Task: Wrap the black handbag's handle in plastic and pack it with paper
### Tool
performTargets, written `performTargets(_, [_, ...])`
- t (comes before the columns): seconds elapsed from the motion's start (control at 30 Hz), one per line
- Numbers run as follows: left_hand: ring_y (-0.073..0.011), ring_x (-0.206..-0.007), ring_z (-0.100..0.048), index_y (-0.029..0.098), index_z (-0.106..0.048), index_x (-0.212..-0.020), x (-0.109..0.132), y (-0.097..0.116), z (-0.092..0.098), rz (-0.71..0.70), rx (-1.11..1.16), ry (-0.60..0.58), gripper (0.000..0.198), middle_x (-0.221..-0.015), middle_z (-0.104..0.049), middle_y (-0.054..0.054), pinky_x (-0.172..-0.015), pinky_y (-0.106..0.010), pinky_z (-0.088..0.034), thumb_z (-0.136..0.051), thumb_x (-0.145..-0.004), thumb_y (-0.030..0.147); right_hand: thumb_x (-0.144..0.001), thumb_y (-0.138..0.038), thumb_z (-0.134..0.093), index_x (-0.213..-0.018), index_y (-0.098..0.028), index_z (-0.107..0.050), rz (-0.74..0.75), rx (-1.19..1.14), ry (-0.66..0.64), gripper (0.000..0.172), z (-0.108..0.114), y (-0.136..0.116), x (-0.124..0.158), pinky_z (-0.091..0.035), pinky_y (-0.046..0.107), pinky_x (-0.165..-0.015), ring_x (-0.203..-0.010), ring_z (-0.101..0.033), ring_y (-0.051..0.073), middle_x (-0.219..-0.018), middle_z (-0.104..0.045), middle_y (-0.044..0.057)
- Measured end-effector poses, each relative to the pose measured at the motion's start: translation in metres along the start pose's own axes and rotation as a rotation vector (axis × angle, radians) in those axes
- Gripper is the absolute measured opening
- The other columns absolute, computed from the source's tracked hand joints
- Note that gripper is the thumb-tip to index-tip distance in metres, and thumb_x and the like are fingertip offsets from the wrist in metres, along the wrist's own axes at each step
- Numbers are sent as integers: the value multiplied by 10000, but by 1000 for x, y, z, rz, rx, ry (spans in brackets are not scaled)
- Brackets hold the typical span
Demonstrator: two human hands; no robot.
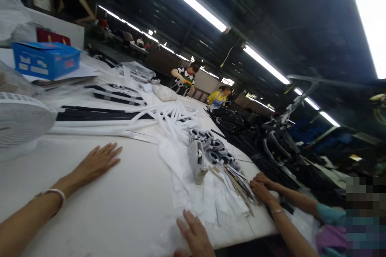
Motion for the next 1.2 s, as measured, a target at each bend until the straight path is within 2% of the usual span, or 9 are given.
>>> performTargets(0.13, [-333, -1452, -252, 165, -431, -1454, 4, 32, 1, 127, -35, -86, 560, -1551, -348, -115, -1143, -574, -166, -384, -940, 382, -846, -594, -612, -1460, -334, -410, -165, 27, 185, 697, -37, -11, 13, -446, 472, -1055, -1298, -513, 301, -1423, -528, 81])
performTargets(0.27, [-338, -1454, -252, 141, -409, -1471, 7, 105, 7, 132, 76, -274, 635, -1553, -316, -159, -1151, -578, -180, -394, -914, 446, -795, -622, -646, -1471, -314, -396, -167, -51, 182, 784, -37, -15, -3, -403, 498, -1091, -1338, -462, 320, -1474, -470, 74])
performTargets(0.37, [-329, -1433, -307, 152, -397, -1477, 17, 173, 4, -42, 205, -358, 685, -1535, -344, -163, -1154, -563, -212, -438, -884, 492, -824, -540, -660, -1439, -325, -449, -240, -203, 22, 685, -22, -12, -16, -338, 518, -1129, -1374, -410, 318, -1503, -429, 68])
performTargets(0.43, [-321, -1413, -351, 195, -423, -1465, 28, 213, -3, -203, 293, -345, 678, -1516, -383, -154, -1149, -546, -247, -479, -866, 508, -827, -508, -668, -1382, -297, -533, -341, -375, -47, 608, -8, -7, -22, -289, 527, -1149, -1379, -404, 317, -1485, -455, 83])
performTargets(0.57, [-348, -1356, -427, 212, -555, -1346, 47, 262, -15, -372, 292, -285, 629, -1465, -472, -159, -1126, -527, -303, -642, -738, 349, -794, -537, -681, -1181, -254, -704, -593, -867, 44, 480, 20, 14, -25, -385, 481, -1092, -1245, -562, 307, -1271, -660, 84])
performTargets(0.7, [-280, -1174, -553, 198, -644, -1070, 49, 279, -15, -320, 332, -221, 327, -1237, -634, -109, -1030, -422, -392, -583, -749, 181, -736, -635, -683, -936, -202, -785, -814, -1137, 291, 487, 23, 36, -14, -513, 465, -938, -990, -692, 314, -966, -765, 93])
performTargets(0.9, [-271, -1004, -545, 187, -551, -832, 45, 279, -21, -245, 496, -169, 60, -1008, -625, -87, -912, -399, -386, -532, -782, 158, -788, -666, -600, -1029, -144, -732, -981, -1172, 551, 589, -3, 44, 0, -534, 421, -936, -1014, -679, 271, -1037, -736, 124])
performTargets(1.1, [-201, -793, -579, 201, -486, -848, 35, 260, -23, -113, 667, -173, 103, -808, -610, -30, -756, -308, -422, -414, -875, 269, -746, -619, -669, -916, -150, -746, -982, -1068, 527, 504, -3, 37, -3, -570, 395, -819, -868, -696, 261, -911, -742, 103])
performTargets(1.2, [-164, -709, -572, 205, -478, -841, 31, 250, -17, -80, 771, -174, 138, -720, -594, 10, -700, -265, -426, -377, -874, 293, -756, -567, -689, -897, -193, -750, -929, -963, 491, 404, -2, 27, -7, -536, 392, -859, -902, -672, 265, -909, -737, 86])
Point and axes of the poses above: each hand's wrist, its own x-axis away from the middle knuckle, its own z-axis out of the back of the hand, y = z × x, the point moved 2 cm from there along -x, towards the middle knuckle
